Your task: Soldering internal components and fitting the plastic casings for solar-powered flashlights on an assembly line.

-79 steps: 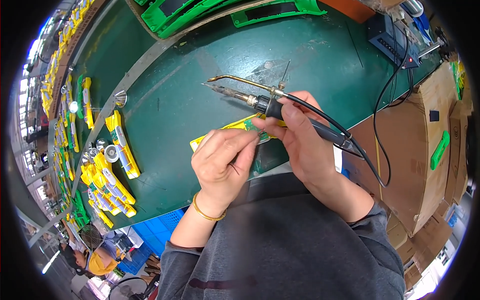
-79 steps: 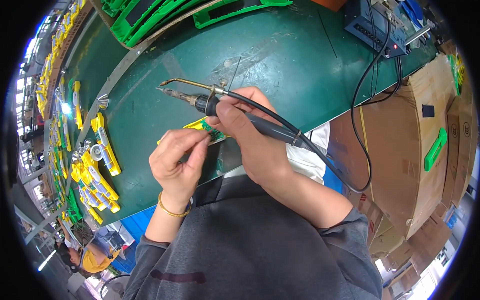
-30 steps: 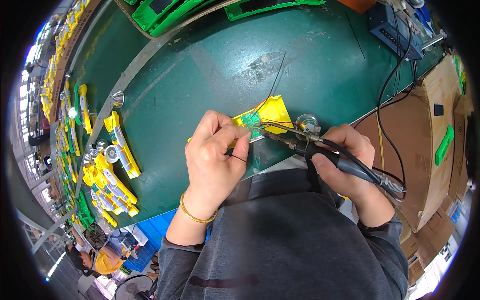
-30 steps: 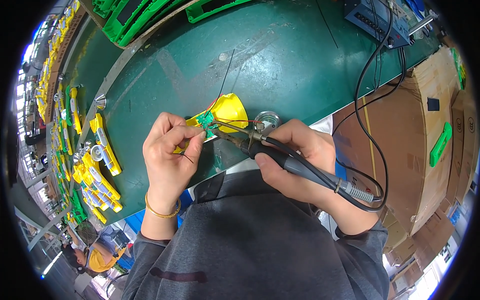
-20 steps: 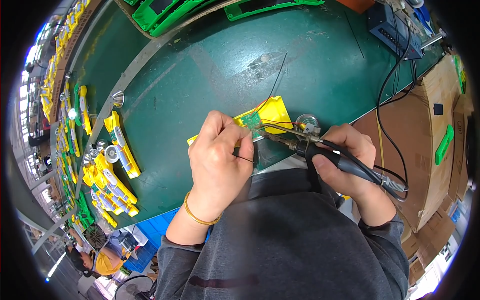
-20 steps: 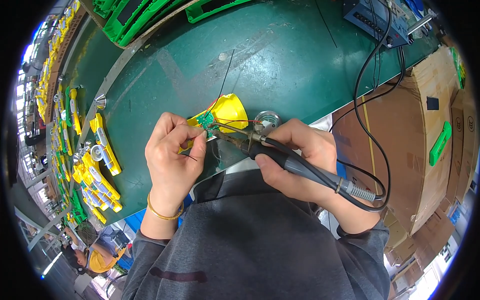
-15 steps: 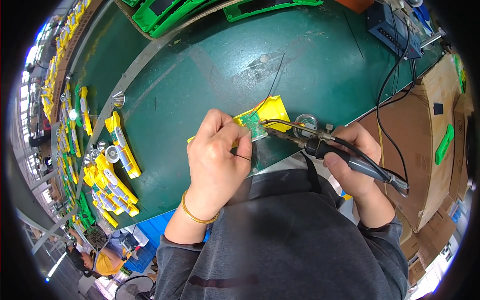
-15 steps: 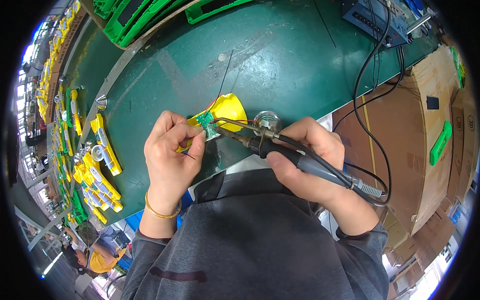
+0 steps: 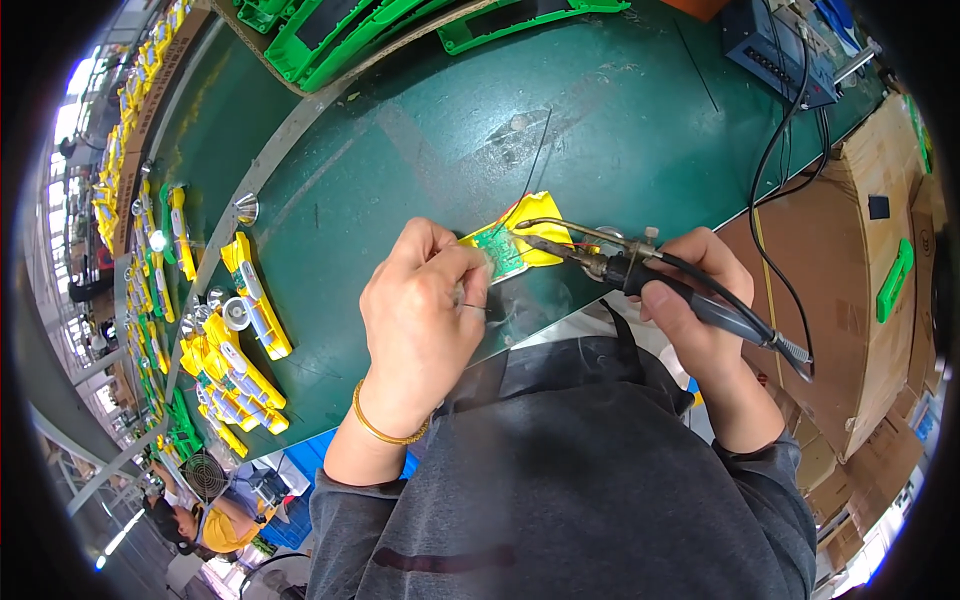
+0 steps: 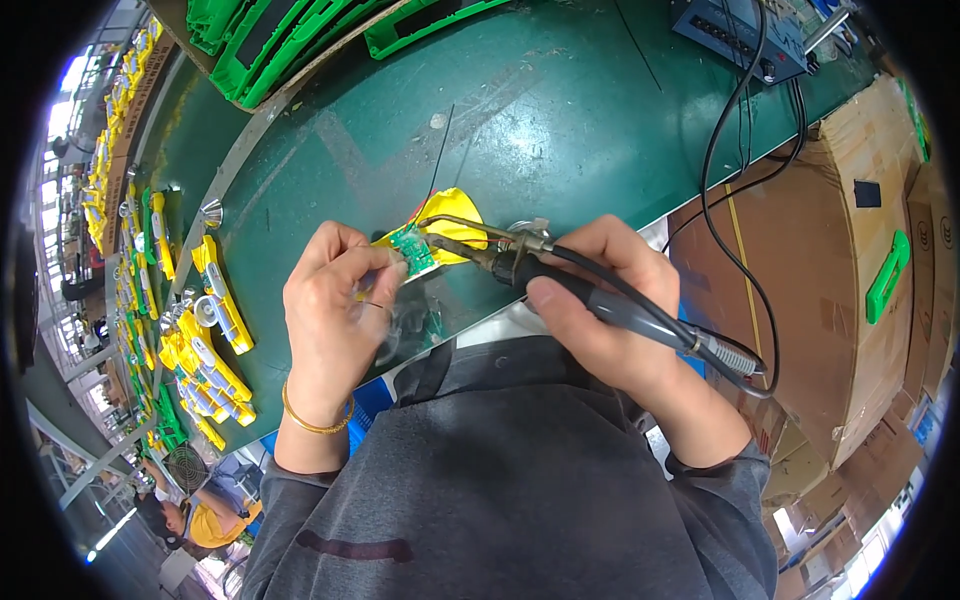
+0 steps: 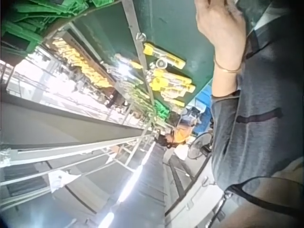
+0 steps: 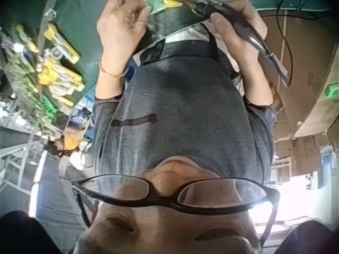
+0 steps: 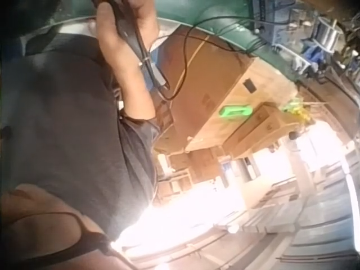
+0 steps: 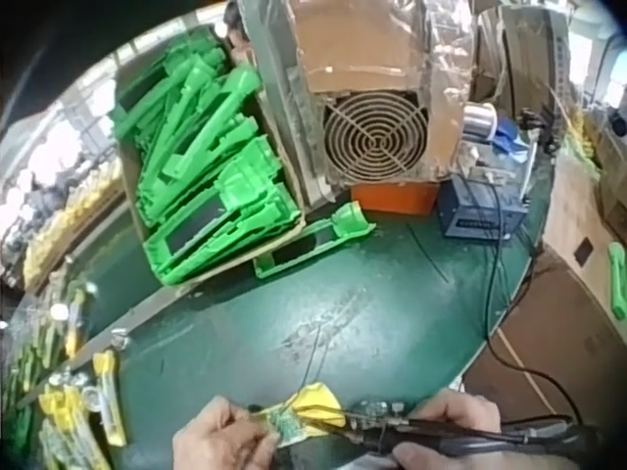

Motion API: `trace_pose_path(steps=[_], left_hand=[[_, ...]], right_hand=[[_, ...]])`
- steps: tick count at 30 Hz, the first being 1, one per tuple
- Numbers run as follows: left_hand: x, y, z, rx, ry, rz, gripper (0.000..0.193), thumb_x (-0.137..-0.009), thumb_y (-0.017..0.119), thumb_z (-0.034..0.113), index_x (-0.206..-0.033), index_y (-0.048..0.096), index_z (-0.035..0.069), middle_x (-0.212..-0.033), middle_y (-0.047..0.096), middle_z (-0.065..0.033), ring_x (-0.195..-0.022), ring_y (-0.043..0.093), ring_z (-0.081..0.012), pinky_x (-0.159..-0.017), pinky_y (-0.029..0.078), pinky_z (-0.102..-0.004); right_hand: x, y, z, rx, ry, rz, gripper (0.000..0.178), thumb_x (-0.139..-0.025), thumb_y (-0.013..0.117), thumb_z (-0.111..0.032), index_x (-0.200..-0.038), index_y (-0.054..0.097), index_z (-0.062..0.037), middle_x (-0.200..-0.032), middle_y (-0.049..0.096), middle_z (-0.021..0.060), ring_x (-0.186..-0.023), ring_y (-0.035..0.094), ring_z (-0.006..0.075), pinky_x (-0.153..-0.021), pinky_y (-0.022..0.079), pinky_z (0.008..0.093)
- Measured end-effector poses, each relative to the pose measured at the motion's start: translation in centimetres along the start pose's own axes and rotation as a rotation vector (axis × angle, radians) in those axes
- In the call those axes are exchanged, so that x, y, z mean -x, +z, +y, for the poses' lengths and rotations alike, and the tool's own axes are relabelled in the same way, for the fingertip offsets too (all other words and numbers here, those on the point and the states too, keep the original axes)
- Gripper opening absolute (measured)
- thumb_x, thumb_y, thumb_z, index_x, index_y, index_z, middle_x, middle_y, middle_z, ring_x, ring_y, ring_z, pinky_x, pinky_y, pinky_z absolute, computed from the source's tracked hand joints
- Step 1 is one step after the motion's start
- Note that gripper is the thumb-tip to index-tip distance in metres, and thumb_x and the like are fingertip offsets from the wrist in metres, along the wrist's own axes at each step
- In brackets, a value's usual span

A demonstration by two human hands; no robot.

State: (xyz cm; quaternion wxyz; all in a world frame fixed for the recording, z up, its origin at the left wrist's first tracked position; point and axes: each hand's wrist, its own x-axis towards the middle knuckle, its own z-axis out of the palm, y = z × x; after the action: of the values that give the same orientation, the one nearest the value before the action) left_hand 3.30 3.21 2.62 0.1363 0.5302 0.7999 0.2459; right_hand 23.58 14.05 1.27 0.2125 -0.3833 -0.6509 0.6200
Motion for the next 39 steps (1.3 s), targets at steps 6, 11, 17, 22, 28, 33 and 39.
trace_pose_path(steps=[6, 11, 17, 22, 28, 33, 39], left_hand=[[0.4, -0.1, 0.1, 0.055, 0.023, 0.054, 0.01, -0.066, 0.067, 0.0, -0.075, 0.064, 0.004, -0.077, 0.055, -0.008, -0.064, 0.058, -0.0252, -0.057, 0.046, -0.0331], [0.5, 0.2, -0.2, 0.066, -0.003, 0.052, 0.011, -0.067, 0.067, 0.0, -0.077, 0.064, 0.004, -0.078, 0.055, -0.0079, -0.064, 0.058, -0.0253, -0.057, 0.047, -0.0324], [1.0, -4.2, 0.8, -0.241, 0.158, 0.178, 0.014, -0.071, 0.07, 0.005, -0.084, 0.064, 0.003, -0.082, 0.058, -0.0098, -0.062, 0.057, -0.0214, -0.055, 0.045, -0.0316], [1.1, -6.0, -0.1, 0.337, -0.066, -0.303, 0.011, -0.072, 0.068, -0.001, -0.081, 0.062, 0.0, -0.074, 0.061, -0.0081, -0.062, 0.058, -0.0164, -0.054, 0.045, -0.025], [-0.3, -3.2, -1.0, 0.18, 0.174, -0.189, 0.01, -0.07, 0.064, 0.0, -0.079, 0.063, 0.003, -0.08, 0.062, -0.0083, -0.066, 0.061, -0.0241, -0.058, 0.049, -0.0308], [-0.1, -1.3, -0.1, 0.069, 0.158, -0.116, 0.01, -0.07, 0.066, -0.003, -0.079, 0.064, 0.001, -0.07, 0.056, -0.0085, -0.058, 0.055, -0.0184, -0.052, 0.043, -0.0271], [-0.3, -1.0, -0.2, 0.194, -0.012, -0.185, 0.009, -0.07, 0.067, -0.002, -0.079, 0.065, 0.0, -0.066, 0.052, -0.0057, -0.054, 0.048, -0.012, -0.049, 0.038, -0.0245]], right_hand=[[0.2, 0.1, -0.4, -0.075, 0.014, -0.01, 0.02, -0.075, 0.064, -0.012, -0.084, 0.052, 0.0001, -0.071, 0.058, 0.0048, -0.061, 0.052, 0.0065, -0.056, 0.041, 0.0204], [-0.1, 0.3, -0.2, 0.049, -0.125, -0.055, 0.025, -0.074, 0.068, -0.017, -0.084, 0.051, -0.0002, -0.071, 0.058, 0.0052, -0.06, 0.052, 0.0077, -0.055, 0.042, 0.0205], [-0.1, -0.4, 0.7, -0.11, -0.077, 0.098, 0.024, -0.077, 0.062, -0.015, -0.086, 0.048, 0.0005, -0.069, 0.058, 0.0095, -0.056, 0.053, 0.011, -0.052, 0.043, 0.0228], [-0.9, 0.3, 0.2, -0.414, -0.064, 0.083, 0.011, -0.079, 0.059, 0.001, -0.087, 0.052, -0.0005, -0.071, 0.06, 0.0062, -0.059, 0.055, 0.0075, -0.053, 0.045, 0.0204], [-0.6, 0.6, 0.1, -0.474, -0.065, 0.113, 0.012, -0.079, 0.058, 0.001, -0.088, 0.051, 0.0001, -0.072, 0.06, 0.009, -0.059, 0.056, 0.0084, -0.054, 0.046, 0.0209], [-0.5, 0.3, 0.3, -0.469, -0.074, 0.098, 0.012, -0.079, 0.058, 0.002, -0.088, 0.051, 0.0003, -0.073, 0.06, 0.0096, -0.059, 0.056, 0.0085, -0.054, 0.046, 0.0211], [-0.7, -0.2, 0.2, -0.294, -0.055, 0.085, 0.019, -0.078, 0.059, -0.012, -0.088, 0.048, 0.0004, -0.07, 0.057, 0.0112, -0.057, 0.055, 0.0132, -0.05, 0.045, 0.0234]])
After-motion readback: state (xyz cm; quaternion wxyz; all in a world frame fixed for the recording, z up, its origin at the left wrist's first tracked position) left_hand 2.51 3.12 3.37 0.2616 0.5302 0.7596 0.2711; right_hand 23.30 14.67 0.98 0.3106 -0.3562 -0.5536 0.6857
